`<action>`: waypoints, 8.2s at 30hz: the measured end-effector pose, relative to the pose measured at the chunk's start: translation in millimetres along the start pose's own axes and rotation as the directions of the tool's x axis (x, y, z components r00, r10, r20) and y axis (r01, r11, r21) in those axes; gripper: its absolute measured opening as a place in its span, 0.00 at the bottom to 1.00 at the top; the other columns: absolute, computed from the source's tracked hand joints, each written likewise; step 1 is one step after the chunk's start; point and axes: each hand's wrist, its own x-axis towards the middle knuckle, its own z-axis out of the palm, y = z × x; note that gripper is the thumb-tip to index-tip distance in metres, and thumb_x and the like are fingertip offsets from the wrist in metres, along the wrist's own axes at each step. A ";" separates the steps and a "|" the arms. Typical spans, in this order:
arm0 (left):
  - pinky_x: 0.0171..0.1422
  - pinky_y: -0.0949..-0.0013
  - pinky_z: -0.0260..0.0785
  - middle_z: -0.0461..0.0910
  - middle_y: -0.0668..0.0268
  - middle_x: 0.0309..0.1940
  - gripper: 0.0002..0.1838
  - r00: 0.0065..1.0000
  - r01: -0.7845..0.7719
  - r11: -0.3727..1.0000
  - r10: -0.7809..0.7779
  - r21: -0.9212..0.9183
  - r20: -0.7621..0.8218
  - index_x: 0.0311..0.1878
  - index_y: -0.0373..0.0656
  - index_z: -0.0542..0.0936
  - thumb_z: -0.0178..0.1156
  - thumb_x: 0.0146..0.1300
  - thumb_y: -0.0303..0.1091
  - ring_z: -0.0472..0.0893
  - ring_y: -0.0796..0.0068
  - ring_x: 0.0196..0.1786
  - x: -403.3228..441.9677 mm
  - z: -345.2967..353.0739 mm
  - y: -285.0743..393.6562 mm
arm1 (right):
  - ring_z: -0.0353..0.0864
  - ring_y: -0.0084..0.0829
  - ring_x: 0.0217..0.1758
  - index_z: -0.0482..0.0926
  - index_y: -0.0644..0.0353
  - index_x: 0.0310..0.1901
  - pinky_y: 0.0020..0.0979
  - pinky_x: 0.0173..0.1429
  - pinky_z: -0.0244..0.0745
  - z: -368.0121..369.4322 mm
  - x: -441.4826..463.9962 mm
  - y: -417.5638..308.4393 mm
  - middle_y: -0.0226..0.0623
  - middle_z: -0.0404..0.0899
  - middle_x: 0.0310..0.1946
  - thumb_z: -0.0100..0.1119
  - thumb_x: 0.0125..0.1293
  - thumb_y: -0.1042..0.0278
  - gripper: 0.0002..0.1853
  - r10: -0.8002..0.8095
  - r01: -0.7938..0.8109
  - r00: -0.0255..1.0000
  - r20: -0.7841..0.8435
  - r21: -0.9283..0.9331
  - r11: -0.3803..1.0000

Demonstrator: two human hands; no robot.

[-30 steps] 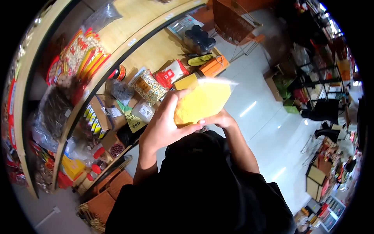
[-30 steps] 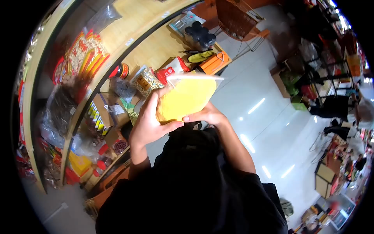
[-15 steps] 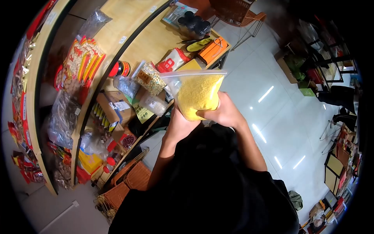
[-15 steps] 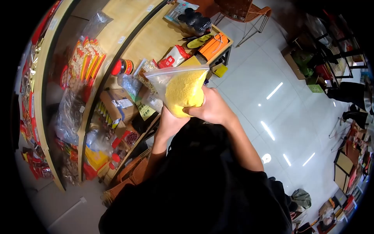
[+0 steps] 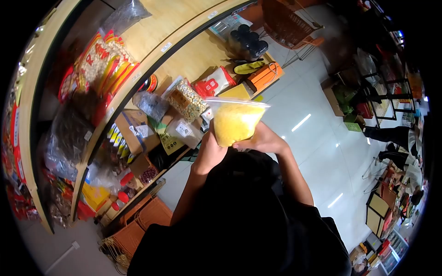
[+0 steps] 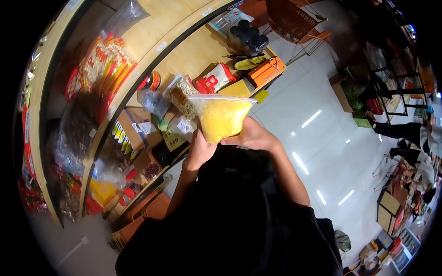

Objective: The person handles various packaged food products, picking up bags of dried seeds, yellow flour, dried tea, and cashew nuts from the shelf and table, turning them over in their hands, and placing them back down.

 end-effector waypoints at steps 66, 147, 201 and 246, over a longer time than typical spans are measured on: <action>0.54 0.67 0.70 0.79 0.56 0.46 0.22 0.932 0.193 0.973 -0.143 -0.123 0.332 0.54 0.34 0.73 0.63 0.53 0.25 0.79 0.68 0.49 117.5 52.7 66.9 | 0.74 0.47 0.56 0.72 0.64 0.55 0.37 0.61 0.69 -112.3 -9.2 3.0 0.49 0.76 0.52 0.67 0.48 0.77 0.29 -0.241 0.222 0.944 -0.224 -0.109 0.969; 0.54 0.67 0.69 0.78 0.56 0.46 0.31 0.932 0.031 0.948 0.087 -0.317 0.351 0.56 0.34 0.68 0.66 0.45 0.23 0.78 0.67 0.49 125.8 96.6 147.8 | 0.75 0.44 0.54 0.74 0.67 0.52 0.36 0.59 0.67 -139.0 -94.1 -25.6 0.47 0.77 0.51 0.68 0.45 0.81 0.28 -0.307 0.258 0.816 -0.491 -0.165 0.952; 0.60 0.70 0.65 0.80 0.54 0.47 0.18 0.993 -0.083 0.934 0.047 -0.346 -0.111 0.49 0.25 0.77 0.44 0.74 0.33 0.78 0.70 0.51 125.8 22.8 141.5 | 0.70 0.34 0.62 0.66 0.66 0.61 0.35 0.66 0.63 -105.8 -15.6 -11.4 0.42 0.73 0.58 0.67 0.51 0.82 0.34 -0.170 0.171 0.981 -0.094 0.006 0.985; 0.66 0.54 0.66 0.72 0.44 0.55 0.23 0.848 -0.346 0.934 0.269 -0.093 -0.457 0.60 0.28 0.68 0.41 0.74 0.39 0.74 0.52 0.57 303.0 -182.4 73.0 | 0.76 0.24 0.25 0.73 0.63 0.48 0.27 0.27 0.74 -109.8 -82.7 202.4 0.38 0.78 0.29 0.51 0.60 0.74 0.13 0.486 -0.201 0.614 -0.623 0.472 0.859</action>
